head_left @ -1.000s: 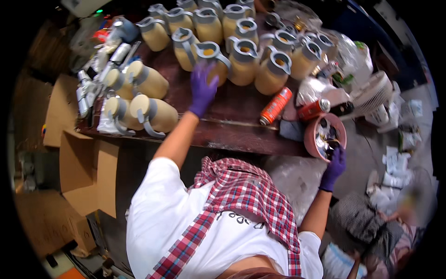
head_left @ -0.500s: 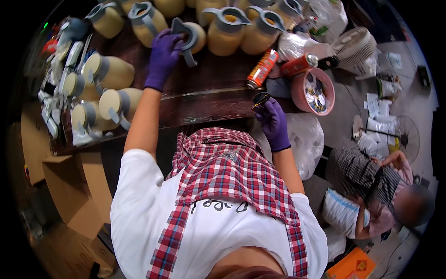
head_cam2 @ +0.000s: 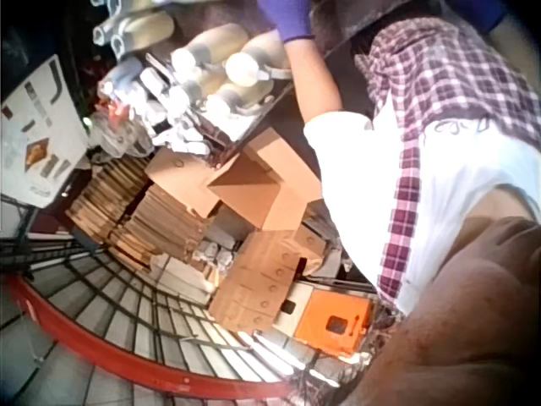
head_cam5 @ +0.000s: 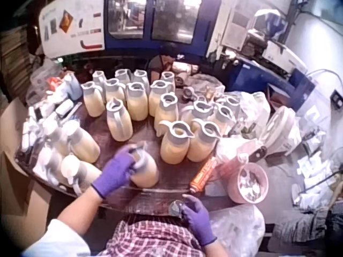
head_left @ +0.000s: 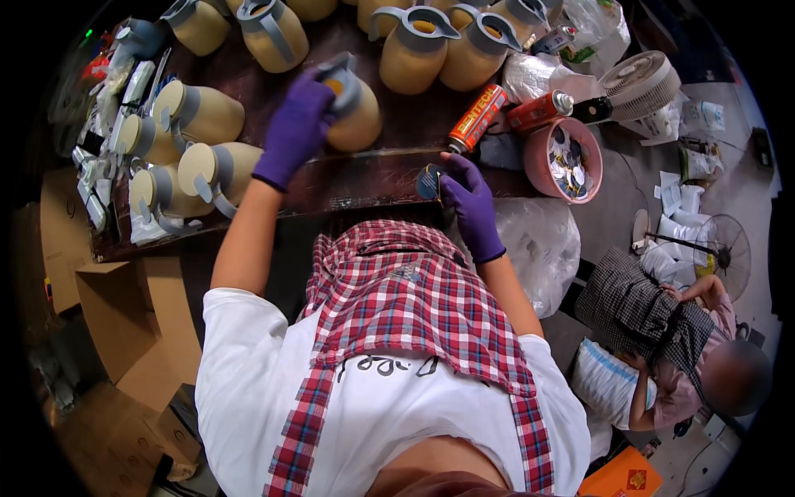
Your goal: The person assembles beige plastic pitchers by attaching gray handles and securing them with rubber bands. They retrieve lids from a large white sack and place them on the pitchers, then arrange the finished units on a wooden table.
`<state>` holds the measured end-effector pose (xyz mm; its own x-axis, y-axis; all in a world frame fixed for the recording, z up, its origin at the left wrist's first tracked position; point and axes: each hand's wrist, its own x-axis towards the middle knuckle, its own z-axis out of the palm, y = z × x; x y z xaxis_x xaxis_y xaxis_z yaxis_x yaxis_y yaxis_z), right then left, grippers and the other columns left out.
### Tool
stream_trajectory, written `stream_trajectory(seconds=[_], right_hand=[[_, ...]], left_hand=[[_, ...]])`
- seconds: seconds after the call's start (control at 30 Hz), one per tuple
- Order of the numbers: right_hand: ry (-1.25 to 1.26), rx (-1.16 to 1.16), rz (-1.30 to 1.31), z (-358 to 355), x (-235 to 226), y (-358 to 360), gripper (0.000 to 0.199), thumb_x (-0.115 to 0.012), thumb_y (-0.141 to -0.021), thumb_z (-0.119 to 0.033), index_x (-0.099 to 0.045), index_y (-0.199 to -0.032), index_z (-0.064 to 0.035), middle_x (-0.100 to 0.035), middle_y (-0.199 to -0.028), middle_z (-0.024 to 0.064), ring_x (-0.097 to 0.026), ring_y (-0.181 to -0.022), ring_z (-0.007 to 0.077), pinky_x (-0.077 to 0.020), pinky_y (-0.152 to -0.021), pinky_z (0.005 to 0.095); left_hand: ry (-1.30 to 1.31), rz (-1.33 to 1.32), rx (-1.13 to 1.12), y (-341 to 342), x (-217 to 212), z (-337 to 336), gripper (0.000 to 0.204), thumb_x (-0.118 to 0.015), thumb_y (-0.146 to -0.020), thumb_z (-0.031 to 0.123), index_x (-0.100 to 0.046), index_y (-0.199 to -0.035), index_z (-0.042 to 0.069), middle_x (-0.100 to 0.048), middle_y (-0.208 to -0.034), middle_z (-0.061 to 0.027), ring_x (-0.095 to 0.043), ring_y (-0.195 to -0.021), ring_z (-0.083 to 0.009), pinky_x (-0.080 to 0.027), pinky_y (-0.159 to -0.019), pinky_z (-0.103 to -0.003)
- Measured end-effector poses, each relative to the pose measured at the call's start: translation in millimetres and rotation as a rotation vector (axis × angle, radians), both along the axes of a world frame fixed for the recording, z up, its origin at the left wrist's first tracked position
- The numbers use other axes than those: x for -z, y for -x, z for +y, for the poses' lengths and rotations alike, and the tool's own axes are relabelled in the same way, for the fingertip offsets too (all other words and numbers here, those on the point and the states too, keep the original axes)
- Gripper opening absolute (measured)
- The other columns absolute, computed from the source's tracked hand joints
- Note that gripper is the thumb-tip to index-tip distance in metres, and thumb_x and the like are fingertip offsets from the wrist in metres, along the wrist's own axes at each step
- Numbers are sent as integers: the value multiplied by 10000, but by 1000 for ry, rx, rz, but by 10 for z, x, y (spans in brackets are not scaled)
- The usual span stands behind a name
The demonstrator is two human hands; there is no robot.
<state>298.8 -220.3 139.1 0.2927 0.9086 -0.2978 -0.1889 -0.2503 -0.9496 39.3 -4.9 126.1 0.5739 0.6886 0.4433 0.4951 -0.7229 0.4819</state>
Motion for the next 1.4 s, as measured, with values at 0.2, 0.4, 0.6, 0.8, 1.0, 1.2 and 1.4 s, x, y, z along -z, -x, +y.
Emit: stream_trajectory(seconds=[0.2, 0.4, 0.6, 0.8, 1.0, 1.2, 1.4], right_hand=[[-98, -176, 23, 42, 21, 97, 176, -626, -928, 2, -628, -1098, -43, -607, -936, -19, -534, -775, 19, -433, -650, 190], [70, -451, 302, 78, -89, 246, 255, -620, -935, -34, -626, -1188, 0, -675, -1129, 53, -616, -1023, 117, -493, -917, 263], [112, -458, -15, 138, 407, 495, 245, -670, -949, -129, -696, -1151, 7, -713, -1030, 53, -653, -957, 125, -515, -845, 247], [117, -319, -189, 380, 1043, 663, 241, -682, -923, -191, -690, -1115, -46, -695, -1018, 87, -661, -892, 199, -536, -776, 349], [-426, -607, -997, 431, 503, 1005, 488, -727, -778, -176, -637, -1255, -127, -609, -1274, 121, -582, -1179, 332, -466, -978, 476], [-180, -513, -581, 438, 682, 1007, 459, -776, -808, -179, -634, -1226, -55, -619, -1115, 149, -657, -1009, 325, -537, -876, 400], [34, -170, -233, 422, 1032, 865, 214, -789, -853, -148, -680, -987, -24, -655, -988, 51, -628, -899, 118, -511, -785, 280]], left_hand=[[-157, -83, 124, -285, -421, -786, 409, -697, -828, 137, -634, -1233, 133, -619, -1268, -134, -566, -1222, -390, -478, -1000, -475], [511, -301, 159, -20, -60, -1512, 300, -754, -817, 50, -705, -1113, 60, -726, -1037, -106, -705, -958, -256, -549, -861, -356], [1068, -515, -166, 75, 385, -1765, 150, -703, -955, 90, -706, -1084, 14, -743, -1027, -62, -682, -927, -111, -544, -824, -280], [1414, -589, -171, 603, 856, -1404, 179, -671, -992, 159, -682, -1051, -9, -728, -961, -50, -669, -859, -94, -539, -782, -239], [1456, -385, -173, 542, 923, -1263, 230, -684, -982, 209, -653, -1071, -1, -719, -886, -53, -663, -777, -100, -532, -722, -230], [1643, -511, -17, 519, 681, -1286, 273, -637, -1016, 237, -609, -1141, -4, -722, -918, -67, -668, -816, -103, -532, -731, -233], [1699, -808, -205, 674, 809, -1245, 199, -627, -1028, 260, -603, -1120, 84, -692, -929, -31, -654, -837, -104, -511, -709, -227]])
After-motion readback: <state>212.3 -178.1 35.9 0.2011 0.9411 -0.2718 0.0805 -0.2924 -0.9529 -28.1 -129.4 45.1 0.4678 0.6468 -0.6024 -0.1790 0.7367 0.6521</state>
